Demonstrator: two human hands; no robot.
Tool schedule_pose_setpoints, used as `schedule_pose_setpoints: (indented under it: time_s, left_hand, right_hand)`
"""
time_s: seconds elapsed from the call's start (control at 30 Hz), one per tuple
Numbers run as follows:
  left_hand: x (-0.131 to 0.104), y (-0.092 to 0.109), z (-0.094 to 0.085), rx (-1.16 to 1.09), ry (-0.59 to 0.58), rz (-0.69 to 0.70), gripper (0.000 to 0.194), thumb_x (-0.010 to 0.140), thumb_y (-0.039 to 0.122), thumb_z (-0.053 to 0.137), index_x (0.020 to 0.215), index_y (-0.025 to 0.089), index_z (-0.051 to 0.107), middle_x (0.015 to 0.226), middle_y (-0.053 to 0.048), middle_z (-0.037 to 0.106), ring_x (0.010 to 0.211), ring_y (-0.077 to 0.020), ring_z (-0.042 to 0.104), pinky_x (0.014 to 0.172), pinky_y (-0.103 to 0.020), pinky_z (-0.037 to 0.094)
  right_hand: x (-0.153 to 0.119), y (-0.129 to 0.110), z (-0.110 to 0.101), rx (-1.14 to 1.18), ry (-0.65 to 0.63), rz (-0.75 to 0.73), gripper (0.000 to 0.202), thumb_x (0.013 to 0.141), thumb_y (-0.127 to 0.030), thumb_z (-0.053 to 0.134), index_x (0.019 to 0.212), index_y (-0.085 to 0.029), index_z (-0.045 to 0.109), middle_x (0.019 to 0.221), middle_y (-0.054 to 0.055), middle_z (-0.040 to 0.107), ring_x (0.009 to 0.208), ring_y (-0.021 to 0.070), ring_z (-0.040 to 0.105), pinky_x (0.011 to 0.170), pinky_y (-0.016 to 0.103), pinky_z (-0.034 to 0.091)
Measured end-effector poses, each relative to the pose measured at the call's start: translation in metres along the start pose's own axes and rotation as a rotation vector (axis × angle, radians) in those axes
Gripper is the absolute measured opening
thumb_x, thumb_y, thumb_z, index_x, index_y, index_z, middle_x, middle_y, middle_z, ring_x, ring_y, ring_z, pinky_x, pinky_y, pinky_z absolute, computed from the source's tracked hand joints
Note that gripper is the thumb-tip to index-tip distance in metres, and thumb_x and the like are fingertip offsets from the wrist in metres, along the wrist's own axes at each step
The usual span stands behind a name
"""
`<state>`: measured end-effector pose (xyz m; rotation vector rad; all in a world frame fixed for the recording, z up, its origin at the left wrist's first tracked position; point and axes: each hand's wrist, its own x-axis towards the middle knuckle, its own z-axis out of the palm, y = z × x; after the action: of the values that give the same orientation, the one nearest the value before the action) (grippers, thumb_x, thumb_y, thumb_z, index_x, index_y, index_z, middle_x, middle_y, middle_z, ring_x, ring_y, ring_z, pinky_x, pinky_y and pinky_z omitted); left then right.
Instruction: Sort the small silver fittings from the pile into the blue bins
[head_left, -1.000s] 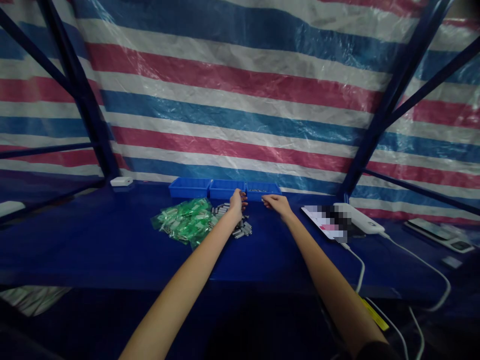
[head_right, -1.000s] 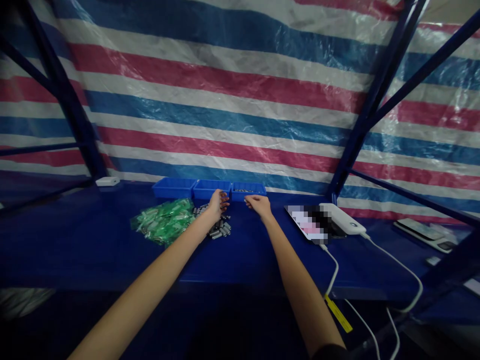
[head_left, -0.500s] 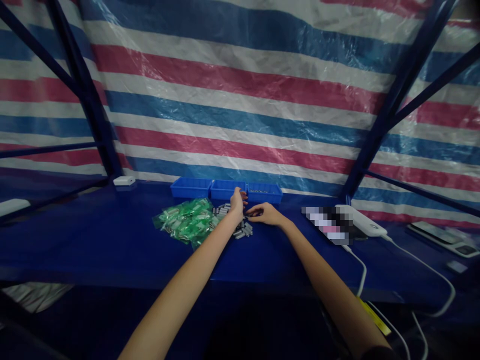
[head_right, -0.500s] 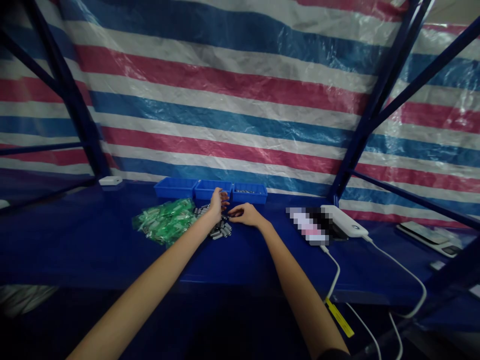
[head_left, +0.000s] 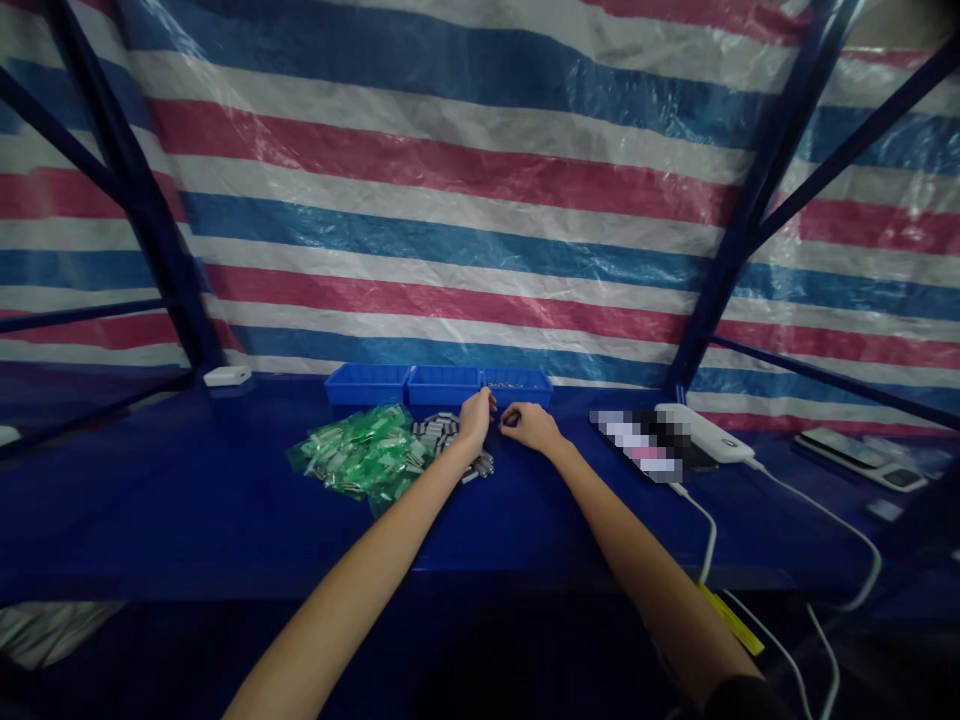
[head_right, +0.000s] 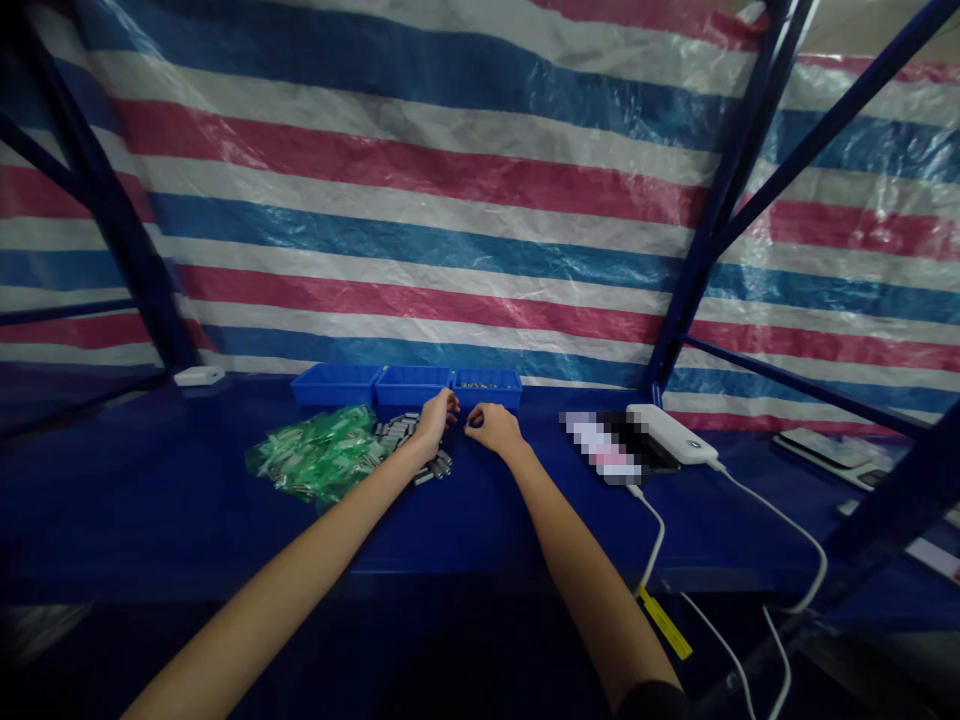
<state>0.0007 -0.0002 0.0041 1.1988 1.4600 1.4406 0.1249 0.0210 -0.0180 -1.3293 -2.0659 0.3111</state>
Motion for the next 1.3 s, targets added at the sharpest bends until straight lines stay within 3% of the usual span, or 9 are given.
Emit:
schedule_pose_setpoints:
  time_s: [0.3,0.43,0.83,1.03,1.3]
  left_hand:
    - [0.001,-0.006,-0.001,0.030,-0.026,0.014,0.024,0.078,0.036,0.043,0.070,0.016,0.054,0.063,0.000,0.056,0.055,-0.0110,0.050,0.054,-0.022,0.037]
    - [0.004,-0.008,0.000,-0.001,-0.065,0.055,0.031,0.081,0.039,0.043,0.075,0.015,0.060,0.063,-0.001,0.058,0.056,-0.0114,0.051,0.054,-0.022,0.037]
    - [0.005,-0.008,0.000,-0.119,-0.059,0.075,0.024,0.075,0.033,0.049,0.072,0.014,0.063,0.062,0.000,0.057,0.053,-0.0105,0.047,0.054,-0.022,0.036]
    - [0.010,-0.012,0.001,-0.037,-0.032,0.106,0.028,0.074,0.039,0.047,0.060,0.016,0.057,0.055,0.001,0.052,0.051,-0.0115,0.044,0.051,-0.023,0.032]
    - [0.008,-0.006,0.004,-0.005,-0.035,0.073,0.031,0.076,0.037,0.042,0.056,0.017,0.054,0.056,0.000,0.054,0.051,-0.0124,0.046,0.053,-0.025,0.034]
  right_hand:
    - [0.013,-0.003,0.002,0.474,0.178,0.000,0.020,0.071,-0.033,0.063,0.082,-0.016,0.066,0.082,0.005,0.070,0.069,0.0142,0.064,0.068,0.025,0.051]
    - [0.016,-0.007,0.002,0.585,0.180,-0.039,0.026,0.072,-0.038,0.062,0.086,-0.016,0.067,0.088,0.005,0.070,0.072,0.0143,0.064,0.071,0.026,0.051]
    - [0.012,-0.013,-0.001,0.588,0.179,-0.097,0.019,0.078,-0.025,0.056,0.087,-0.016,0.070,0.090,0.006,0.071,0.088,0.0176,0.064,0.082,0.029,0.047]
    - [0.015,-0.012,0.001,0.639,0.181,-0.096,0.021,0.079,-0.030,0.055,0.084,-0.017,0.070,0.090,0.005,0.070,0.088,0.0171,0.063,0.084,0.029,0.046]
    - [0.018,-0.011,0.002,0.780,0.216,0.048,0.021,0.073,-0.027,0.062,0.087,-0.013,0.069,0.085,0.006,0.071,0.079,0.0165,0.066,0.077,0.028,0.050]
